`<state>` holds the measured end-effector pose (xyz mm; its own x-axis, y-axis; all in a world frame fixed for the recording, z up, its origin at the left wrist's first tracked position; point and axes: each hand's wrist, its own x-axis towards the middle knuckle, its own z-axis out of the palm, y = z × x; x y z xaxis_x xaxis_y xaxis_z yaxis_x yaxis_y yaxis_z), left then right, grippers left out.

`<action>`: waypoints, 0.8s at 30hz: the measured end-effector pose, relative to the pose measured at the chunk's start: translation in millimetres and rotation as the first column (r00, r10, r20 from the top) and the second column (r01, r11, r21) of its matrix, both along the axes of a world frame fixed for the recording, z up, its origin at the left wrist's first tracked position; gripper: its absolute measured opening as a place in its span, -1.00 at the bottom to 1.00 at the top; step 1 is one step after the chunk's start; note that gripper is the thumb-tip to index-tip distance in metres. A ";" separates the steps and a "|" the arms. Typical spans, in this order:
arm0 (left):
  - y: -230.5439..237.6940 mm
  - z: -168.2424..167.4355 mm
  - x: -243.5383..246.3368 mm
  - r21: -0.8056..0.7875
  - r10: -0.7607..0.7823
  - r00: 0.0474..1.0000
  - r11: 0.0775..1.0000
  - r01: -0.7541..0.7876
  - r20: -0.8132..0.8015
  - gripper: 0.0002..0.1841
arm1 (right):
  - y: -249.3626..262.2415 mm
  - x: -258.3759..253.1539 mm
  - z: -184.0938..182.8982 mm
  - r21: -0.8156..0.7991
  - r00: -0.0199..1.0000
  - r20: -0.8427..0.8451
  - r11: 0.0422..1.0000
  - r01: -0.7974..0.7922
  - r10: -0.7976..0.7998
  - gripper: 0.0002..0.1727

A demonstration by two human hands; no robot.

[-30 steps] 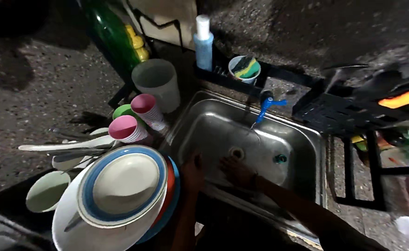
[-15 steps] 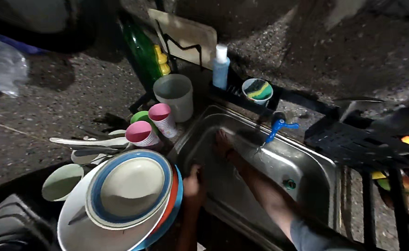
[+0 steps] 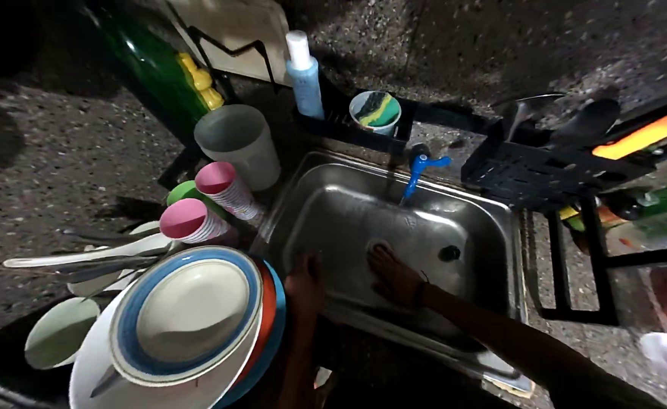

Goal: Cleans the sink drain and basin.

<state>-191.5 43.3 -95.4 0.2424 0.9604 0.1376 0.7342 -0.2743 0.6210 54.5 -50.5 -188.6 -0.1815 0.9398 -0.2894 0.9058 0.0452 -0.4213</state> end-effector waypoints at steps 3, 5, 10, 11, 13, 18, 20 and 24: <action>0.0 4.5 0.8 -0.057 0.007 1.000 0.998 -0.009 -0.023 -0.69 | 65.7 -11.3 8.0 0.051 0.983 -0.039 0.983 0.179 -0.177 -0.15; 0.4 10.2 1.3 -0.110 0.024 0.999 0.994 -0.028 -0.038 -0.68 | 124.6 -15.3 9.8 0.090 0.964 -0.056 0.961 0.263 -0.259 -0.17; -4.9 5.3 3.3 -0.085 0.125 0.992 0.989 -0.125 -0.005 -0.67 | 204.4 -40.2 -1.0 0.062 0.984 0.009 0.982 0.179 -0.180 0.02; -3.7 1.5 3.1 -0.025 0.120 0.993 0.993 -0.120 0.006 -0.69 | 202.2 -47.4 -5.9 0.077 0.987 -0.012 0.984 0.160 -0.159 0.08; -2.0 -1.3 4.2 0.026 0.083 0.996 0.996 -0.084 0.012 -0.71 | 169.8 -58.6 -0.7 0.088 0.988 -0.095 0.988 0.130 -0.121 0.08; -3.3 8.5 3.8 -0.104 0.016 0.998 0.994 -0.023 -0.059 -0.65 | 68.2 -47.5 5.0 0.051 0.983 -0.113 0.989 -0.141 0.146 -0.10; -1.7 4.2 1.4 -0.100 -0.015 0.995 0.995 0.005 -0.099 -0.65 | 36.9 -29.8 -5.1 0.075 0.989 -0.090 0.991 -0.114 0.121 -0.07; -2.0 2.9 -0.9 -0.056 -0.074 0.992 0.996 0.068 -0.106 -0.65 | -3.0 5.7 -16.5 0.061 0.998 -0.022 0.996 0.062 -0.061 -0.03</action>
